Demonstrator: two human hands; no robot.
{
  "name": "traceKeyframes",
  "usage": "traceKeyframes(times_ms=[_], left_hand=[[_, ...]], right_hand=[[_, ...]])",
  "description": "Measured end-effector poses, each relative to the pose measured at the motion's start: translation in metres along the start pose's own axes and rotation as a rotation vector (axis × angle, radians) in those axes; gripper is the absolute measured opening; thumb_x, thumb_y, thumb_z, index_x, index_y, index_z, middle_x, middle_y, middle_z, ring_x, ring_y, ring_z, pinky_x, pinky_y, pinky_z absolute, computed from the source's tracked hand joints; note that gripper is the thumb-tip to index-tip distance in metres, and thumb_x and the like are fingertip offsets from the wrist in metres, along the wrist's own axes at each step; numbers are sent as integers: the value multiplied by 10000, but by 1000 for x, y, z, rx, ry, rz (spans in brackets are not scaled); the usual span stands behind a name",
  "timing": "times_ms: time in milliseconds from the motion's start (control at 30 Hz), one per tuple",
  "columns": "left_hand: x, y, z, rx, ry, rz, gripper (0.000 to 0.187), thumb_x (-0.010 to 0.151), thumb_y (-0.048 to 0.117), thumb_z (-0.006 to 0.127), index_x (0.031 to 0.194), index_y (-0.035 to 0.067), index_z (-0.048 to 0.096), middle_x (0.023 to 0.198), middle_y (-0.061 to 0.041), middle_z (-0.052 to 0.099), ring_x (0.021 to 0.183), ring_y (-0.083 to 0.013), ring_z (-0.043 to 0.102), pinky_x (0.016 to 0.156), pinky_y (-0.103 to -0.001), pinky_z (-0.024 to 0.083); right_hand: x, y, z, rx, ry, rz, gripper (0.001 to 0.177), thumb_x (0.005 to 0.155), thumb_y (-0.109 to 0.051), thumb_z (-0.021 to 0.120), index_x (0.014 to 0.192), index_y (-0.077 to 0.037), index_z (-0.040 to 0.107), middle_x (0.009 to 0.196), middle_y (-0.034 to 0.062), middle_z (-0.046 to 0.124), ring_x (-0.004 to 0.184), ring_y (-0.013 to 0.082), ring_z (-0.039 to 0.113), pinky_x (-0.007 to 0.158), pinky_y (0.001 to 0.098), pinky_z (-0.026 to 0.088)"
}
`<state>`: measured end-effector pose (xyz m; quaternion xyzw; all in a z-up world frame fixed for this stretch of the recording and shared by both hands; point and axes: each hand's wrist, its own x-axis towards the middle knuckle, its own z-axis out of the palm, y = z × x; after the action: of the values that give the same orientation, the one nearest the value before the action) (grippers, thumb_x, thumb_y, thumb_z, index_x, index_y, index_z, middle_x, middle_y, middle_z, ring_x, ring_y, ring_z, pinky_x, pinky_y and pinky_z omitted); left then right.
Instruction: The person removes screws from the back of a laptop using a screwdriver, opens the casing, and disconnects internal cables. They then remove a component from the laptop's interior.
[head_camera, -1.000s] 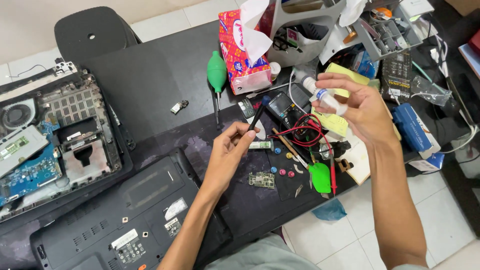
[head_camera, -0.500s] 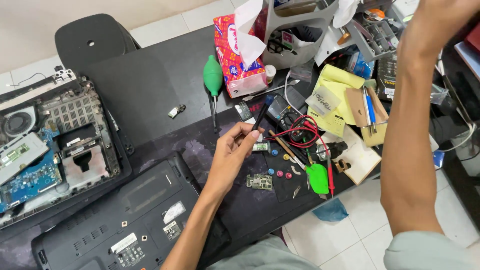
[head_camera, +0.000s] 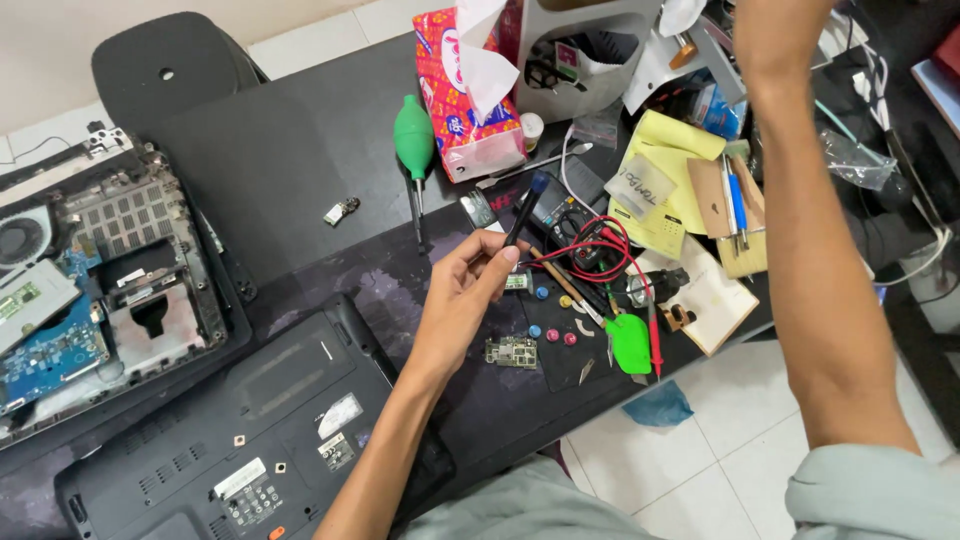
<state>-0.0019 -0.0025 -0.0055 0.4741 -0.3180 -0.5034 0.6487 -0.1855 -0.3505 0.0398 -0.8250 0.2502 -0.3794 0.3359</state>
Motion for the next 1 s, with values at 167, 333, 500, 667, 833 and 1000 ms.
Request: traceKeyframes(times_ms=[167, 333, 500, 667, 833, 1000], left_hand=[[-1, -2, 1, -17, 5, -15, 201, 1027, 206, 643, 1093, 32, 718, 765, 92, 501, 682, -24, 389, 608, -220, 323], [-6, -3, -4, 18, 8, 1, 199, 1021, 210, 643, 1094, 37, 709, 807, 90, 540, 708, -32, 425, 643, -222, 353], [-13, 1, -10, 9, 29, 5, 198, 1029, 203, 640, 1101, 31, 706, 784, 88, 502, 701, -32, 415, 632, -223, 332], [-18, -3, -11, 17, 23, 32, 209, 1039, 212, 629, 1106, 28, 704, 785, 86, 500, 707, -30, 420, 642, -222, 338], [-21, -3, -13, 10, 17, 40, 221, 1041, 223, 632, 1109, 25, 702, 788, 88, 496, 714, -29, 417, 656, -223, 346], [-23, 3, -11, -14, 26, 29, 216, 1045, 218, 628, 1108, 24, 698, 767, 88, 475, 695, -28, 409, 632, -224, 333]], right_hand=[[-69, -86, 46, -83, -62, -32, 248, 1087, -39, 741, 1298, 26, 629, 1106, 82, 667, 872, 148, 659, 705, 256, 495], [-136, -122, 75, -321, -523, 208, 847, 707, -533, 844, 1402, -138, 564, 1357, 171, 543, 1220, 350, 588, 987, 468, 502], [-158, -123, 69, -235, -469, 148, 919, 688, -541, 860, 1450, -149, 530, 1456, 202, 457, 1297, 413, 537, 1025, 472, 472], [-176, -113, 77, -538, -433, 33, 758, 689, -472, 884, 1337, -158, 644, 1378, 194, 503, 1226, 429, 531, 1014, 533, 434], [-168, -87, 73, -374, -223, 4, 129, 1006, -65, 646, 1084, 2, 568, 1212, 196, 619, 1058, 379, 629, 901, 461, 514], [-133, -58, 60, -427, -56, 136, 59, 1095, 6, 528, 1121, 39, 486, 1034, 241, 625, 932, 413, 649, 779, 491, 480]])
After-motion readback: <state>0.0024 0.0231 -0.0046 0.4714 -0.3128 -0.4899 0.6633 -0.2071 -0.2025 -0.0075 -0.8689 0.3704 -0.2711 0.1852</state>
